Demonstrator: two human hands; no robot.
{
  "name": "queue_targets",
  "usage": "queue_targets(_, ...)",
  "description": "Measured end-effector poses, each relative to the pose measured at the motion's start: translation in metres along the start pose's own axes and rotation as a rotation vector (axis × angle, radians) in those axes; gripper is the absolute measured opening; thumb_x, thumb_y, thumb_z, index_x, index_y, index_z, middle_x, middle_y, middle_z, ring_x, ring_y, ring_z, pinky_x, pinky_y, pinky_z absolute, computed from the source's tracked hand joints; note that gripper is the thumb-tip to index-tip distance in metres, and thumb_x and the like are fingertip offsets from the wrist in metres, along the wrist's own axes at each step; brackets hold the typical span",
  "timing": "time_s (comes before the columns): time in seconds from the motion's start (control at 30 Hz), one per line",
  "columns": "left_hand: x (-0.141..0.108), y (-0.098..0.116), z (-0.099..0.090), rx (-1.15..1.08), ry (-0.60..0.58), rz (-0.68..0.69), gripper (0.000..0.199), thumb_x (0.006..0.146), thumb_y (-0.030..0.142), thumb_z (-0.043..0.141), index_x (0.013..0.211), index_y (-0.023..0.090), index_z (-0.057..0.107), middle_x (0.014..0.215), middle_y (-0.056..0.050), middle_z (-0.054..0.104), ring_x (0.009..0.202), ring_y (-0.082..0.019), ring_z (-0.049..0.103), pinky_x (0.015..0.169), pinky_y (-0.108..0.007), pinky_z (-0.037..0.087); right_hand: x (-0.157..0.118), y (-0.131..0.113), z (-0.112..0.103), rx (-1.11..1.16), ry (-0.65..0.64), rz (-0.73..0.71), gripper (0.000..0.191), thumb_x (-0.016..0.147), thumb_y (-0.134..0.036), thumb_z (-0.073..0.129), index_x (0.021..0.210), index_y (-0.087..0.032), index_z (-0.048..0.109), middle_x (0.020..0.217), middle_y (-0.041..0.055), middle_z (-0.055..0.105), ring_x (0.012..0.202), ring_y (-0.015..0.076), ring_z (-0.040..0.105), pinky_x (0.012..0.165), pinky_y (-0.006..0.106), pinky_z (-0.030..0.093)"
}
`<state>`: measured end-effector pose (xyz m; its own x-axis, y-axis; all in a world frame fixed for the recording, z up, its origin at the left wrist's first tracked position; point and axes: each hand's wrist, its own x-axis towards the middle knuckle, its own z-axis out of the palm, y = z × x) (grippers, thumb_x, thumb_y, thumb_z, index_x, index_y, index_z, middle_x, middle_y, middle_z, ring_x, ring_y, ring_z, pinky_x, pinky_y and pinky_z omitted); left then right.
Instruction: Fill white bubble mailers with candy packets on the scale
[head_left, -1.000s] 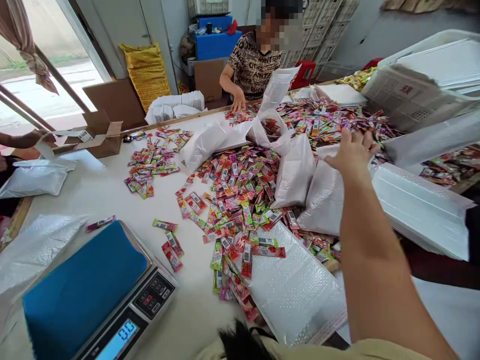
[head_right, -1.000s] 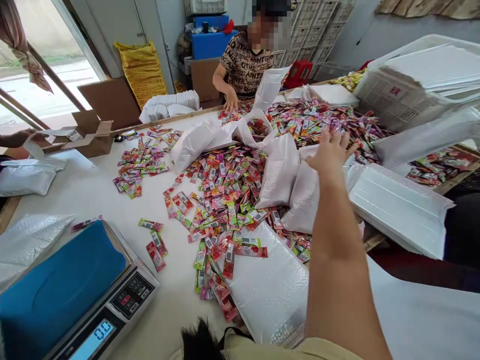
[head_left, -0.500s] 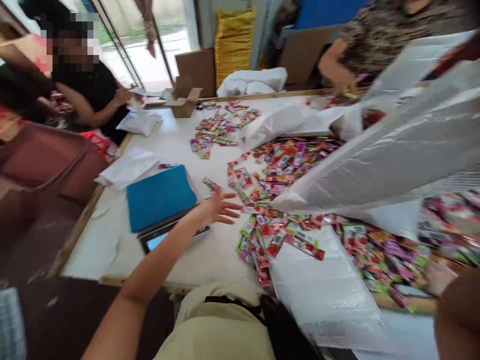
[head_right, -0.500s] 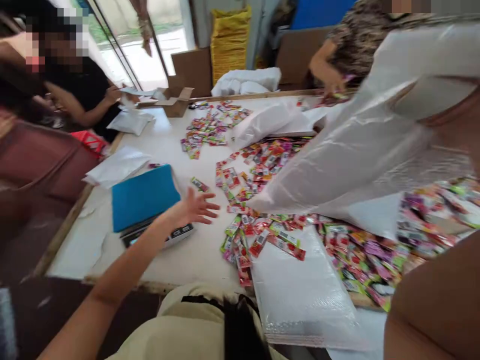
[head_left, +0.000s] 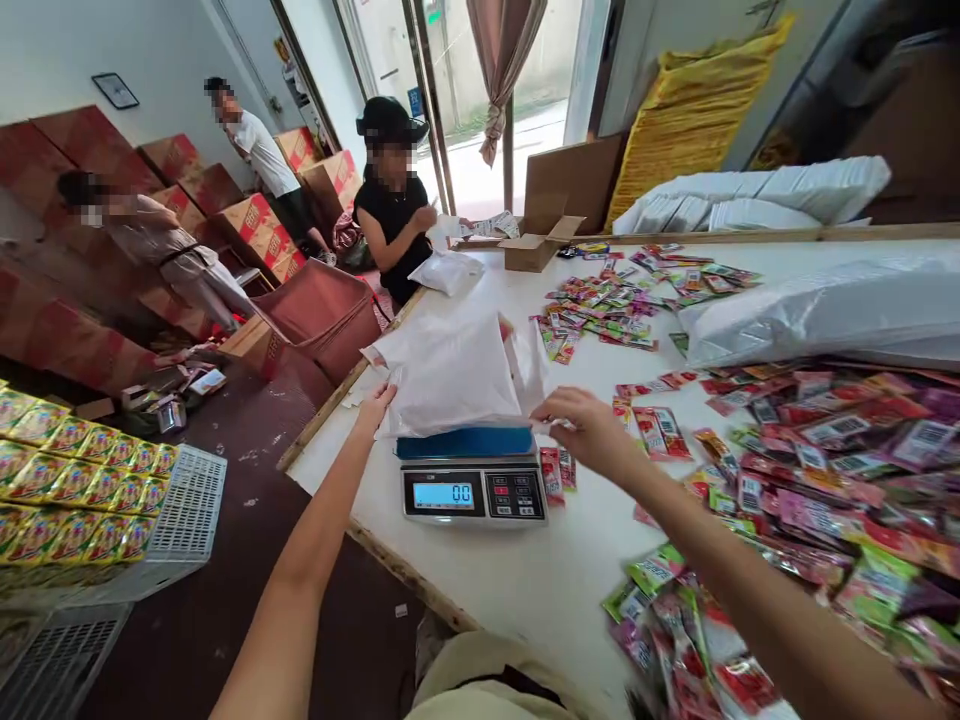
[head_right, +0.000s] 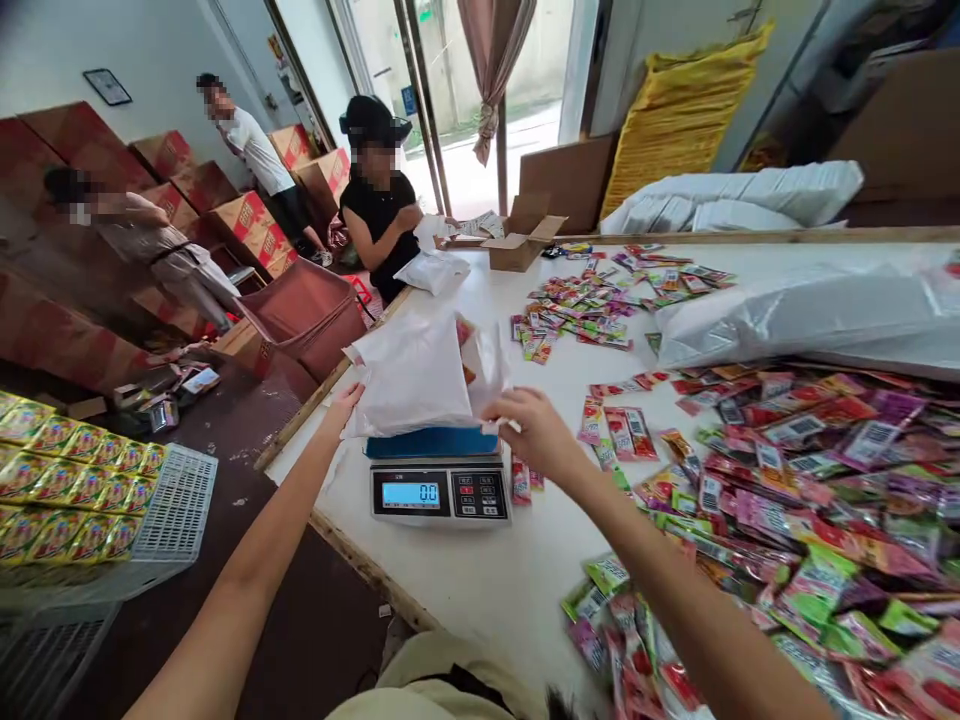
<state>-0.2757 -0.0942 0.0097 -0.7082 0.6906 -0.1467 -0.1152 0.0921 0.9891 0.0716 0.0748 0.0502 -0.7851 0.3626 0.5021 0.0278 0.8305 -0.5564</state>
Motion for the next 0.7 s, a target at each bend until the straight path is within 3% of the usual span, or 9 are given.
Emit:
queue_targets(0.1, 0.01, -0.005, -0.016, 0.135, 0.098, 0.002, 0.047, 0.059, 0.046, 0.089, 0.091, 0.015, 0.072, 0.071, -0.001, 0.069, 0.07, -0.018, 0.065, 0.073, -0.031, 0.052, -0.02, 0.011, 0.046, -0.019, -0.078, 0.041, 0.033, 0.076, -0.004, 0.047, 0.083, -0.026, 0.071, 0.083, 0.0033, 0.074, 0.084, 0.0229, 0.069, 0.092, 0.047, 0.053)
queue_targets(0.23, 0.015, -0.007, -0.016, 0.311, 0.173, 0.091, 0.039, 0.061, 0.033, 0.088, 0.091, 0.013, 0.074, 0.075, -0.004, 0.071, 0.068, -0.016, 0.062, 0.073, -0.03, 0.05, -0.05, 0.008, 0.06, -0.018, -0.1, 0.038, 0.032, 0.083, -0.01, 0.047, 0.089, -0.029, 0.071, 0.089, 0.0036, 0.074, 0.086, 0.0255, 0.07, 0.093, 0.051, 0.055)
queue_targets(0.33, 0.016, -0.001, -0.015, 0.442, 0.269, 0.184, 0.032, 0.063, 0.025, 0.084, 0.092, 0.013, 0.076, 0.084, -0.007, 0.073, 0.069, -0.017, 0.061, 0.074, -0.032, 0.051, -0.068, 0.014, 0.054, -0.04, -0.037, -0.01, 0.028, 0.089, -0.018, 0.049, 0.097, -0.031, 0.072, 0.096, 0.0036, 0.075, 0.09, 0.0253, 0.072, 0.093, 0.051, 0.056)
queue_targets(0.47, 0.0, 0.012, -0.017, 0.54, 0.399, 0.284, 0.029, 0.07, 0.021, 0.078, 0.098, 0.016, 0.075, 0.103, -0.011, 0.072, 0.085, -0.02, 0.064, 0.084, -0.034, 0.051, -0.092, 0.024, 0.032, -0.047, 0.109, -0.001, 0.023, 0.09, -0.023, 0.055, 0.101, -0.03, 0.074, 0.101, 0.0039, 0.076, 0.093, 0.024, 0.072, 0.08, 0.04, 0.057)
queue_targets(0.57, -0.02, 0.02, -0.019, 0.557, 0.433, 0.347, 0.031, 0.076, 0.022, 0.073, 0.106, 0.017, 0.073, 0.108, -0.01, 0.071, 0.092, -0.019, 0.063, 0.086, -0.031, 0.05, -0.111, 0.024, 0.009, -0.024, 0.181, 0.182, 0.018, 0.091, -0.027, 0.057, 0.097, -0.028, 0.073, 0.094, 0.0036, 0.075, 0.085, 0.0221, 0.072, 0.071, 0.035, 0.055)
queue_targets(0.7, -0.047, 0.022, -0.021, 0.584, 0.438, 0.505, 0.035, 0.078, 0.029, 0.072, 0.112, 0.018, 0.071, 0.104, -0.009, 0.071, 0.085, -0.017, 0.062, 0.076, -0.029, 0.049, -0.131, 0.02, -0.008, 0.05, 0.202, 0.452, 0.018, 0.091, -0.036, 0.059, 0.093, -0.026, 0.074, 0.087, 0.0041, 0.074, 0.078, 0.0218, 0.07, 0.065, 0.034, 0.052)
